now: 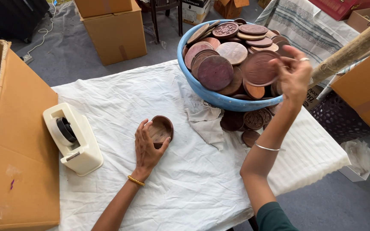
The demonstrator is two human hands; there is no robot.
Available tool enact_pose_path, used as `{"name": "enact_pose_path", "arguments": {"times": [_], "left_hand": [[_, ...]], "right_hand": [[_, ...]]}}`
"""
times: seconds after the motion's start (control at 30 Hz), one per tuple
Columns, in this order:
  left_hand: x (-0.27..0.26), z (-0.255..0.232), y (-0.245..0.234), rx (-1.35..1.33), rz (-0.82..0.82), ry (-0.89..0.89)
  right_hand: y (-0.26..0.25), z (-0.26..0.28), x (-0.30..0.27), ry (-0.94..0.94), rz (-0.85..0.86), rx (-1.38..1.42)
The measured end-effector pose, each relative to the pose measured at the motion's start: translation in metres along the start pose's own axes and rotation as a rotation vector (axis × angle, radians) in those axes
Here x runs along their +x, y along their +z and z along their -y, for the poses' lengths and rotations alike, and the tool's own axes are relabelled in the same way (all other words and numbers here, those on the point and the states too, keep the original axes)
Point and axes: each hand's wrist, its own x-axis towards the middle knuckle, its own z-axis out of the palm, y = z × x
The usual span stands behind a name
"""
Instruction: The person wipes a small wooden bowl with a white cloth, then selects a matching wooden lid from a blue basin and places it on the bowl. The person continues to wipe the lid and the bowl with the cloth.
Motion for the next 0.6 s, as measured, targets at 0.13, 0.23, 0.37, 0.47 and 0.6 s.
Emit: {"name": "enact_pose_path", "arguments": {"times": [0.13, 0.23, 0.37, 0.47, 0.6], "left_hand": [[0.000, -0.002, 0.000, 0.014, -0.005, 0.003], [0.001, -0.003, -0.001, 0.027, -0.017, 0.014], [0.001, -0.006, -0.005, -0.003, -0.026, 0.026], [0.001, -0.005, -0.004, -0.010, -0.027, 0.033], [0.001, -0.005, -0.004, 0.004, -0.026, 0.041]], "right_hand": [[0.053, 0.013, -0.009, 0.029, 0.357, 0.000], [0.098, -0.009, -0.016, -0.036, 0.544, -0.036], [0.126, 0.006, -0.028, 0.046, 0.458, -0.417], [0.129, 0.012, -0.031, 0.084, 0.420, -0.491], [0.124, 0.003, -0.026, 0.144, 0.413, -0.573]]}}
